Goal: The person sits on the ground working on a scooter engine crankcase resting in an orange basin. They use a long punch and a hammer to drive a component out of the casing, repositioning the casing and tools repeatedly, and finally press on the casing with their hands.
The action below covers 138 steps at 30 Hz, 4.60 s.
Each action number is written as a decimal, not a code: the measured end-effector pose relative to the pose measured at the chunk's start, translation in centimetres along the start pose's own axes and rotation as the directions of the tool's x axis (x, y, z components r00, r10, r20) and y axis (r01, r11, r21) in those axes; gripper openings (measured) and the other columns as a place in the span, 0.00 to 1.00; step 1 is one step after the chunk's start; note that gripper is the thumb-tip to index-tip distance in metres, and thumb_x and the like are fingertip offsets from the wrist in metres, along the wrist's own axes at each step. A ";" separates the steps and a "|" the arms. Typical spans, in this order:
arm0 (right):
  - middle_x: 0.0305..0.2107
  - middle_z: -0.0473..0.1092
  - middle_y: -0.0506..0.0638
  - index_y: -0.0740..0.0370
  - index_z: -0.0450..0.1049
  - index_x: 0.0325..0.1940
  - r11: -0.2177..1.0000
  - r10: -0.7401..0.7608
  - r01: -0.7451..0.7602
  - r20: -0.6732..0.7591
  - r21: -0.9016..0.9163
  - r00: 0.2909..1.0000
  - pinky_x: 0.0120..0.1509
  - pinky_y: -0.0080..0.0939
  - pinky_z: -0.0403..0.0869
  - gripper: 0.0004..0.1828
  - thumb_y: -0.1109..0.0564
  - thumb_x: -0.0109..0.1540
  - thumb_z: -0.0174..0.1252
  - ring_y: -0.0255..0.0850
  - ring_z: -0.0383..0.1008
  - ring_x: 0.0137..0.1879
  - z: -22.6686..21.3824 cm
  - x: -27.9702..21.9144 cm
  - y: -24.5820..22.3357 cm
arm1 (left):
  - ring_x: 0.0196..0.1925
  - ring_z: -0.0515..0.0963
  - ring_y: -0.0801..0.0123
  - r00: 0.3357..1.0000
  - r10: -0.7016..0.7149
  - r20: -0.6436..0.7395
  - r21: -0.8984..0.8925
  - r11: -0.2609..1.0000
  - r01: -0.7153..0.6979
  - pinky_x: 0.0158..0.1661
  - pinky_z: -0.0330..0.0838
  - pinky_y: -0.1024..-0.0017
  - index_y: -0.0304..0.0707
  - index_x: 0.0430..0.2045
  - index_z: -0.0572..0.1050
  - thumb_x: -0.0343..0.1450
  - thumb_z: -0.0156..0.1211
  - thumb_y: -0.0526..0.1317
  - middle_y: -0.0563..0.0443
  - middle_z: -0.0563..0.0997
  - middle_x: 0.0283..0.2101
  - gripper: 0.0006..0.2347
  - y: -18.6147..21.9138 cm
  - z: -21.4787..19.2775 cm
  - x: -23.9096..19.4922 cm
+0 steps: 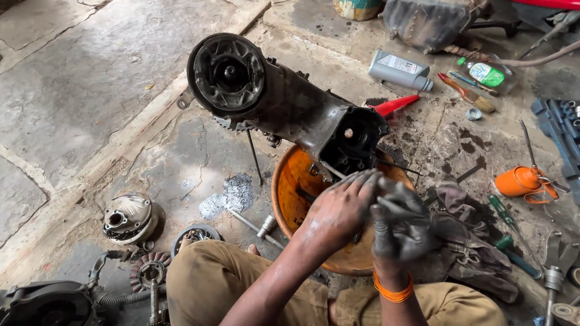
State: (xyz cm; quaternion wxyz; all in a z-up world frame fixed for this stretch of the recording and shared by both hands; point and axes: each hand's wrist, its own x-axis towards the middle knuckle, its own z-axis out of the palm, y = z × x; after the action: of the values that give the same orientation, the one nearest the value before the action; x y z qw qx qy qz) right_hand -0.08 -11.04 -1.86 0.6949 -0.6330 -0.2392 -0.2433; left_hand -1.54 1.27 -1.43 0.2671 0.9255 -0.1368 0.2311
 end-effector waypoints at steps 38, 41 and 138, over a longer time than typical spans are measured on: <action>0.52 0.75 0.63 0.71 0.72 0.60 0.990 -0.106 0.099 0.064 0.106 0.992 0.60 0.39 0.81 0.18 0.66 0.67 0.64 0.43 0.79 0.55 -0.5 -1.6 1.7 | 0.61 0.77 0.45 0.999 -0.045 -0.013 -0.102 0.994 0.044 0.57 0.73 0.56 0.28 0.63 0.66 0.63 0.62 0.32 0.32 0.77 0.58 0.29 0.0 -1.4 0.1; 0.54 0.74 0.65 0.68 0.67 0.69 0.982 -0.096 0.081 0.083 0.172 0.992 0.61 0.40 0.79 0.25 0.61 0.68 0.63 0.44 0.78 0.57 -0.5 -1.9 2.2 | 0.62 0.77 0.45 0.998 -0.056 0.018 -0.076 0.995 0.057 0.58 0.73 0.56 0.30 0.62 0.66 0.63 0.63 0.33 0.33 0.78 0.57 0.29 -0.6 -0.7 0.0; 0.58 0.73 0.61 0.74 0.70 0.64 0.924 0.134 -0.101 -0.064 0.370 0.989 0.73 0.45 0.75 0.20 0.54 0.76 0.47 0.48 0.76 0.65 0.4 -2.0 2.7 | 0.63 0.76 0.42 0.995 -0.029 -0.100 0.139 0.989 0.043 0.64 0.69 0.54 0.23 0.66 0.60 0.71 0.50 0.33 0.27 0.74 0.59 0.25 -1.0 1.9 0.1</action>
State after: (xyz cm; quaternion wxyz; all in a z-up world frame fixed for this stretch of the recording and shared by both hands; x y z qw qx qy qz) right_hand 0.10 -10.36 -5.24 0.8237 -0.4945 -0.2111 -0.1801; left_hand -0.43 1.06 -3.21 0.2115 0.9319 -0.0902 0.2804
